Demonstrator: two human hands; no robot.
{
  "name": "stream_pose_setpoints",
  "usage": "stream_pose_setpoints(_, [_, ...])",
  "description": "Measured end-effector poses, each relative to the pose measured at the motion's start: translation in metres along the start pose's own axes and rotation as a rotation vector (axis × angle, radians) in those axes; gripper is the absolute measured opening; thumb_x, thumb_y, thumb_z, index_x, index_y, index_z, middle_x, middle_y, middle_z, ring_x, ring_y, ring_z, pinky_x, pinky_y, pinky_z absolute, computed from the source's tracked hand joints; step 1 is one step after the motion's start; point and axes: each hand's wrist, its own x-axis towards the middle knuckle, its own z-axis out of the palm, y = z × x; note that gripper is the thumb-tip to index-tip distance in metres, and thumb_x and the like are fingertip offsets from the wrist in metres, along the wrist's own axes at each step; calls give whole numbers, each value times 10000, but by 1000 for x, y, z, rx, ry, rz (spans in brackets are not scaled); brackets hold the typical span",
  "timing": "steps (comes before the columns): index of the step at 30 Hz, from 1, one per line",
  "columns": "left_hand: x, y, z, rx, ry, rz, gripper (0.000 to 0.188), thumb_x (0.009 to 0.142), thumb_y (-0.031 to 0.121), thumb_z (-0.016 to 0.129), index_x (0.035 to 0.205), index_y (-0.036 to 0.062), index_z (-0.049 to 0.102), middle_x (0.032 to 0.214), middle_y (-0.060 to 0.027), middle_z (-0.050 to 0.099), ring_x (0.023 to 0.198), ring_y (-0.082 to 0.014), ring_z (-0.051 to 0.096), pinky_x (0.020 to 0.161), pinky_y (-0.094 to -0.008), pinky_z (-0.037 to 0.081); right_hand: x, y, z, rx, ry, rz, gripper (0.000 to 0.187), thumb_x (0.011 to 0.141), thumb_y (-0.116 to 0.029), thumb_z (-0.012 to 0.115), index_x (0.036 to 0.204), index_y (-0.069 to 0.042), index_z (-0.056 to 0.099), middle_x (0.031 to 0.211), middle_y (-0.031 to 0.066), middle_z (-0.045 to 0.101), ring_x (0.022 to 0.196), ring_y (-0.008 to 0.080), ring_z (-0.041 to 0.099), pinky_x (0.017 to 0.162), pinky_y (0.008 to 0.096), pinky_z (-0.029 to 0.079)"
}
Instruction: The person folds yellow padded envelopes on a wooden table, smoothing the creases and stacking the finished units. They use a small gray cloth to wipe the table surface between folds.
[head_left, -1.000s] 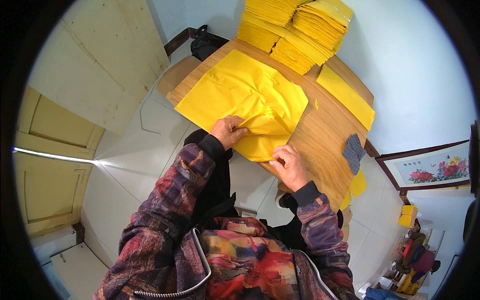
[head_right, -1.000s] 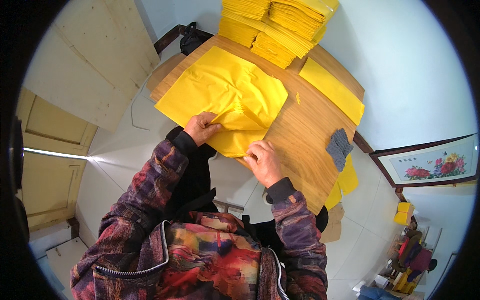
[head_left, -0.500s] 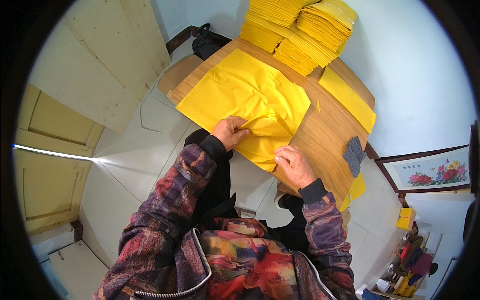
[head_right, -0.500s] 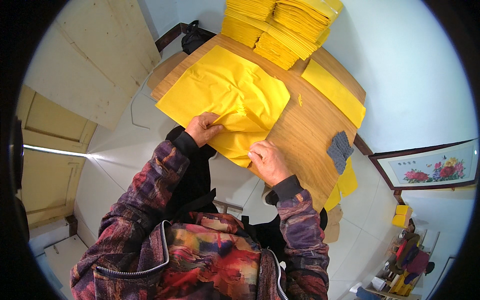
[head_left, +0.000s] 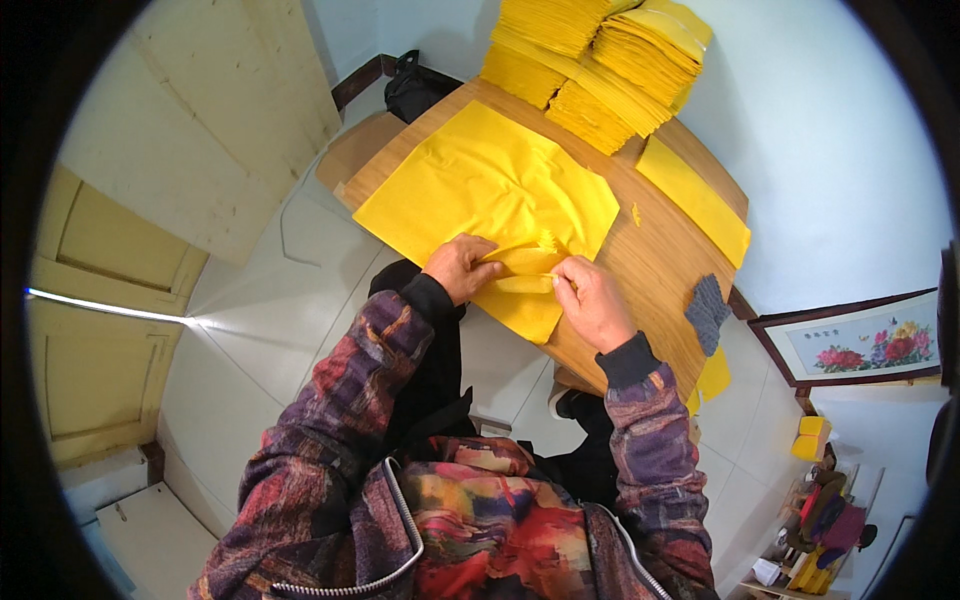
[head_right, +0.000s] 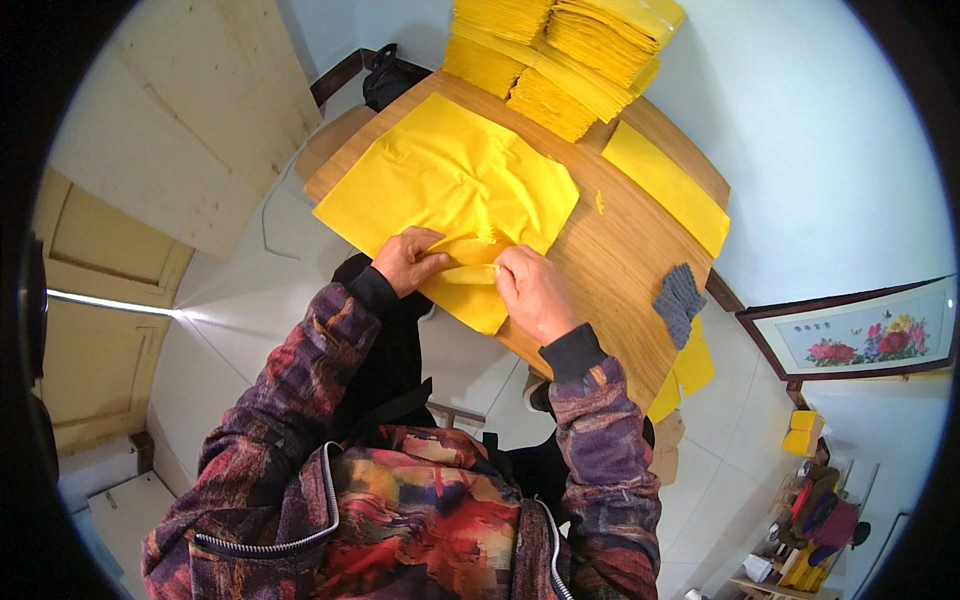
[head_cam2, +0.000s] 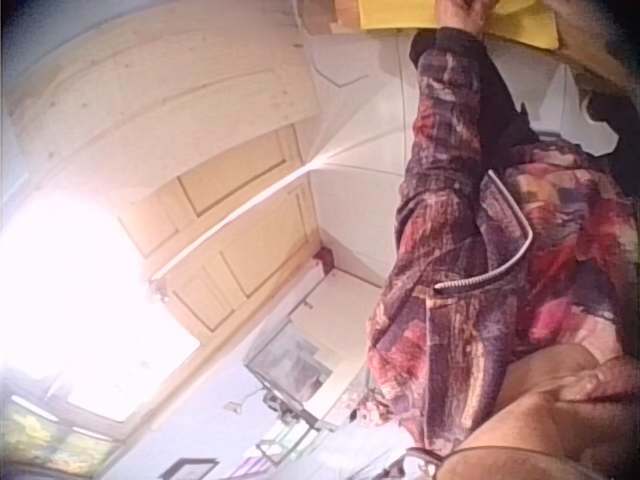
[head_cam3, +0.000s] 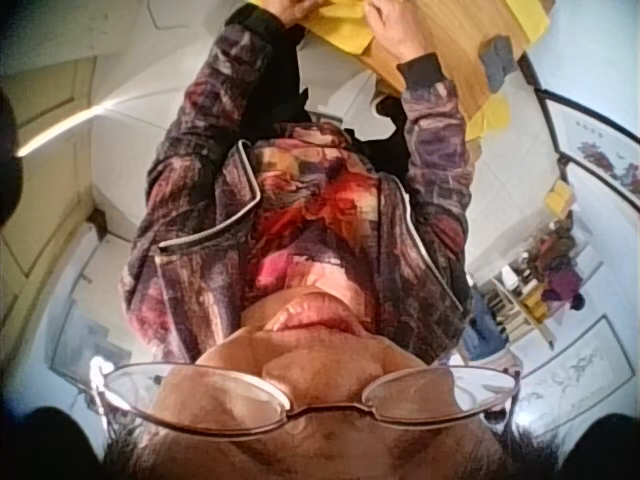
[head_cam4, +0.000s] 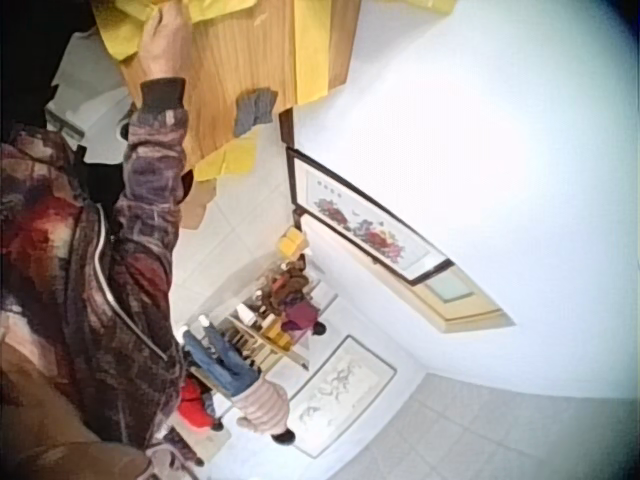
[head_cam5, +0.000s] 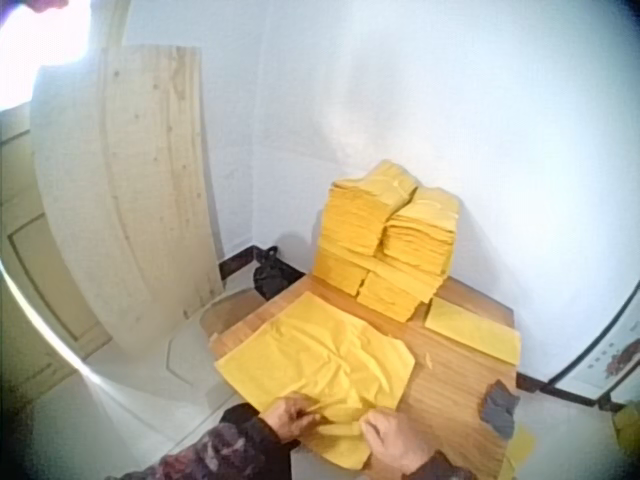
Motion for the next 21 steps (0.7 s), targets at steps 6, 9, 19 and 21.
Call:
stream_pose_setpoints(6, [-5, 0, -7, 24, -88, 150, 370, 778, 204, 735, 1063, -17, 650, 1033, -191, 645, 1010, -341, 576, 885, -383, 471, 21, -9, 5, -128, 117, 48, 98, 880, -115, 556, 855, -21, 562, 869, 162, 621, 828, 376, 592, 699, 441, 479])
stream_pose_setpoints(9, [-7, -4, 0, 59, -62, 113, 392, 761, 181, 745, 1088, -8, 642, 1077, -193, 632, 1039, -338, 563, 908, -378, 462, 21, -8, 9, -109, 173, 43, 87, 873, -103, 561, 884, -16, 568, 883, 167, 618, 850, 373, 589, 721, 430, 481])
stream_pose_setpoints(19, [1, -3, 2, -78, -14, 29, 193, 809, 78, 658, 990, 14, 680, 933, -155, 669, 885, -322, 622, 805, -359, 502, -71, 7, 30, -199, 155, -9, 274, 814, -95, 645, 1072, -16, 599, 1099, 145, 573, 985, 341, 534, 854, 415, 458])
stream_pose_setpoints(21, [0, -2, 2, -38, -36, 28, 189, 833, 83, 670, 1005, 6, 675, 964, -144, 664, 912, -285, 613, 820, -342, 492, -82, 9, 38, -261, 67, 4, 329, 782, -104, 688, 1098, -42, 623, 1178, 119, 538, 1060, 324, 497, 892, 410, 445])
